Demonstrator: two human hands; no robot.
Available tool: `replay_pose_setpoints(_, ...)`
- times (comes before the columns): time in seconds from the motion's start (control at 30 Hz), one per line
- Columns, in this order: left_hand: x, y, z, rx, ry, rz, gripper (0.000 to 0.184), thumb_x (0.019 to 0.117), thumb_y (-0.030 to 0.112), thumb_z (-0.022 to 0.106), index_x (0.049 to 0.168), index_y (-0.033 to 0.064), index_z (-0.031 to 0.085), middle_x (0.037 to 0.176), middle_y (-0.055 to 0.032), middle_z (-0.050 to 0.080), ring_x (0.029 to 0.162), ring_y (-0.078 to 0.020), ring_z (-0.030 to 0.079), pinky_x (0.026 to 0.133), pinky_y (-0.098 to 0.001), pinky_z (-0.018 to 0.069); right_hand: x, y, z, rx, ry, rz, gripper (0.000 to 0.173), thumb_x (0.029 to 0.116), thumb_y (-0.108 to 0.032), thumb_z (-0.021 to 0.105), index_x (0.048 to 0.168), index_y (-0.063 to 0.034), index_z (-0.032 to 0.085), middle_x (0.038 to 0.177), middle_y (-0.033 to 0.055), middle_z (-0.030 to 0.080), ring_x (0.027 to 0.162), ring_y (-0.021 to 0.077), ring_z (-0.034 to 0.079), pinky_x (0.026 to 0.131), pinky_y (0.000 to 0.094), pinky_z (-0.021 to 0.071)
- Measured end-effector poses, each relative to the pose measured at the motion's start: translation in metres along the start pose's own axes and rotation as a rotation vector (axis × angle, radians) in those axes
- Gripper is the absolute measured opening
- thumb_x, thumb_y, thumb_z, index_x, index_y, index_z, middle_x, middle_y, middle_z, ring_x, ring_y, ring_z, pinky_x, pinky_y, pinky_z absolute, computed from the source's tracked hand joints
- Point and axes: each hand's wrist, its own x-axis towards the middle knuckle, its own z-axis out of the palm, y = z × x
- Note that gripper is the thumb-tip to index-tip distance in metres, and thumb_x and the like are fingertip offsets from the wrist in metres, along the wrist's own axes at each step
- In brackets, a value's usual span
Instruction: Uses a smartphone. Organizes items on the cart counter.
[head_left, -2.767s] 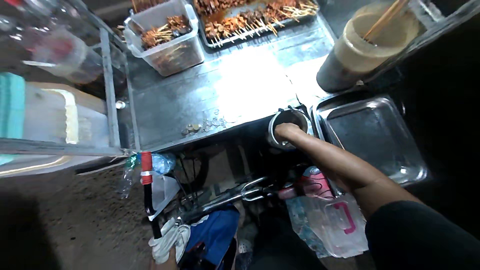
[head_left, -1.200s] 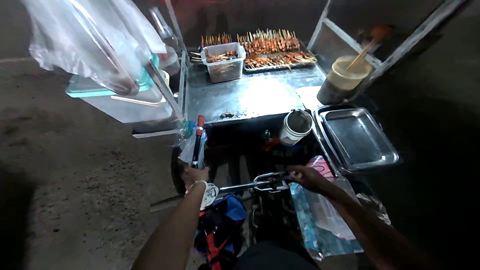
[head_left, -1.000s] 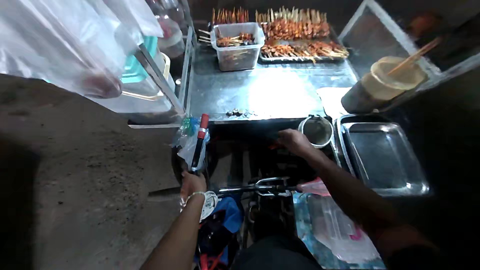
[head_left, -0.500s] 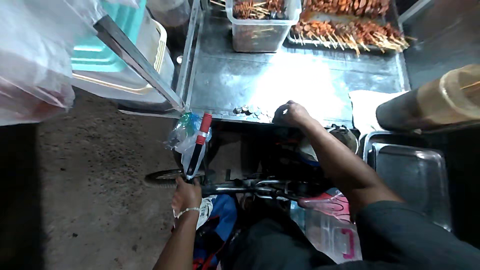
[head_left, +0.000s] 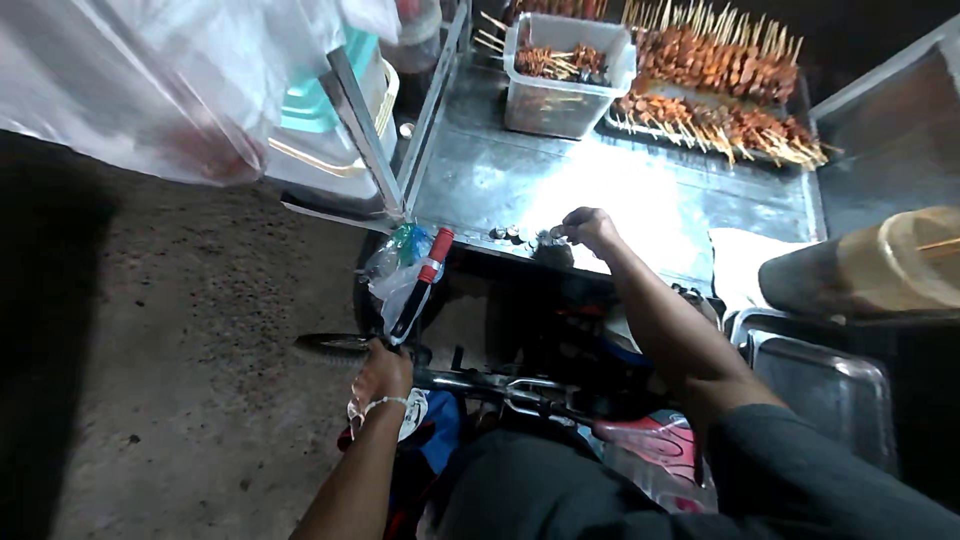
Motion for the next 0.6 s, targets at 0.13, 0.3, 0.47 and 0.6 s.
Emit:
replay_pose_setpoints(0.13, 0.003, -0.002, 0.005, -0.006, 0.020, 0.009, 0.056, 0.0998, 0.045, 0.057, 0.146, 0.0147, 0.049, 0.116, -0.0175, 0.072, 0.109, -0.0377, 0.070, 0.089, -0.0591, 0.0538, 0.006, -0.033, 0.024, 0.084, -0.057, -0.082, 0.027, 0.0935, -0.010, 0.075, 0.118, 0.0009, 0.069, 0.107, 0.0163, 0.073, 0.086, 0.0250, 0.071, 0.081, 0.0456, 0.0606)
replay_pose_setpoints(0.3, 0.002, -0.002, 0.002, -0.013, 0.010, 0.001, 0.059, 0.0995, 0.045, 0.057, 0.149, 0.0136, 0.048, 0.116, -0.0183, 0.072, 0.108, -0.0391, 0.070, 0.089, -0.0604, 0.0537, 0.035, -0.051, 0.053, -0.158, -0.124, -0.180, 0.022, 0.0943, -0.010, 0.069, 0.115, -0.0060, 0.074, 0.109, 0.0163, 0.074, 0.096, 0.0304, 0.072, 0.090, 0.0551, 0.0585)
replay_pose_setpoints(0.47, 0.003, -0.001, 0.002, 0.011, -0.013, -0.012, 0.060, 0.0999, 0.045, 0.056, 0.150, 0.0149, 0.045, 0.117, -0.0176, 0.072, 0.110, -0.0378, 0.070, 0.090, -0.0586, 0.0539, 0.060, -0.049, 0.069, -0.355, -0.163, -0.211, 0.019, 0.0939, -0.014, 0.068, 0.111, -0.0121, 0.078, 0.111, 0.0158, 0.075, 0.108, 0.0353, 0.070, 0.096, 0.0643, 0.0533)
replay_pose_setpoints(0.6, 0.005, -0.001, 0.001, -0.004, -0.026, -0.023, 0.062, 0.0993, 0.045, 0.057, 0.153, 0.0167, 0.043, 0.117, -0.0168, 0.072, 0.110, -0.0381, 0.070, 0.091, -0.0590, 0.0538, 0.061, -0.057, 0.074, -0.456, -0.187, -0.202, 0.019, 0.0934, -0.014, 0.068, 0.110, -0.0136, 0.078, 0.112, 0.0160, 0.075, 0.110, 0.0376, 0.069, 0.096, 0.0666, 0.0523)
